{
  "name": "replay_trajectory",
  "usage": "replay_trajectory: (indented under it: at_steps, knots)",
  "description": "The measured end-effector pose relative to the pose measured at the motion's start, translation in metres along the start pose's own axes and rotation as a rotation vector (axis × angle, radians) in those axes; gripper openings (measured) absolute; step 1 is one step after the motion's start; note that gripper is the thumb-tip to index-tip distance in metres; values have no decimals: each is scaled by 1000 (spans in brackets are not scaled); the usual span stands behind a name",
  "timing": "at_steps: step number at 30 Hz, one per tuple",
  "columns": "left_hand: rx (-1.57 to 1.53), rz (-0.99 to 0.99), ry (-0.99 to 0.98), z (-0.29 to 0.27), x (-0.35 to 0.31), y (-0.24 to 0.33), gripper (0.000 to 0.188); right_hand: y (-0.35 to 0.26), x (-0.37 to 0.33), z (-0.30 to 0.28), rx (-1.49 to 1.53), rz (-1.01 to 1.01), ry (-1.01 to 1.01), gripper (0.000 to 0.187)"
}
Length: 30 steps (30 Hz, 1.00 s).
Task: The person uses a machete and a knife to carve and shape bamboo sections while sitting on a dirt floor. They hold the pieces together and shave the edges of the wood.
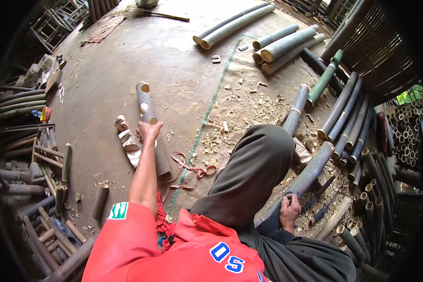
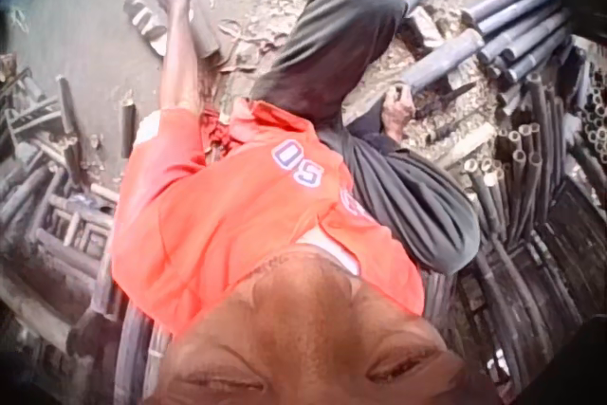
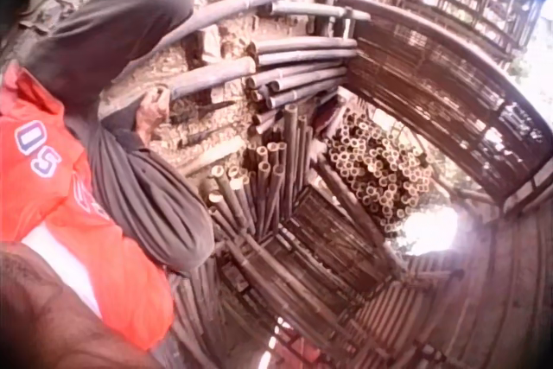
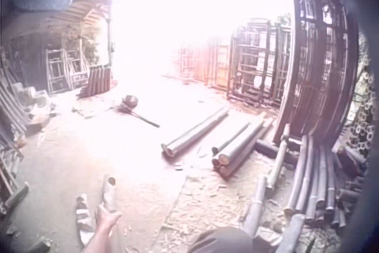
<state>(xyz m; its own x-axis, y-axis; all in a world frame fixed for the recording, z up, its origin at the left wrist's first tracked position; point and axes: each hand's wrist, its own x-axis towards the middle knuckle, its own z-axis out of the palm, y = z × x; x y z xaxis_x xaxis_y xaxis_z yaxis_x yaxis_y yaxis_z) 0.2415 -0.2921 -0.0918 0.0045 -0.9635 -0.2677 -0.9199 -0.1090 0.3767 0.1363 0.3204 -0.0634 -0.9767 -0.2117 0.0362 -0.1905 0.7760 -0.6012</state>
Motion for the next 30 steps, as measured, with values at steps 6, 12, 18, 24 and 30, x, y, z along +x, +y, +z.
replay_trajectory:
  at_steps: [6, 12, 18, 24, 30]
  knots:
    - [7, 31, -44, 33, 24, -53, 103, -10, 5, -2, 20, 9, -15, 8]
    - [-873, 167, -593, 2, -53, -23, 73, -8, 3, -4, -29, 65, -33, 8]
    - [-889, 218, -956, 15, -120, 8, 74, -6, 5, 1, -32, 16, 13, 8]
    - [-739, 409, -1072, 42, -166, 17, 87, -13, 5, -2, -6, 28, 17, 8]
    - [-301, 636, -838, 55, -182, -5, 115, -14, 4, -5, -15, 5, 37, 8]
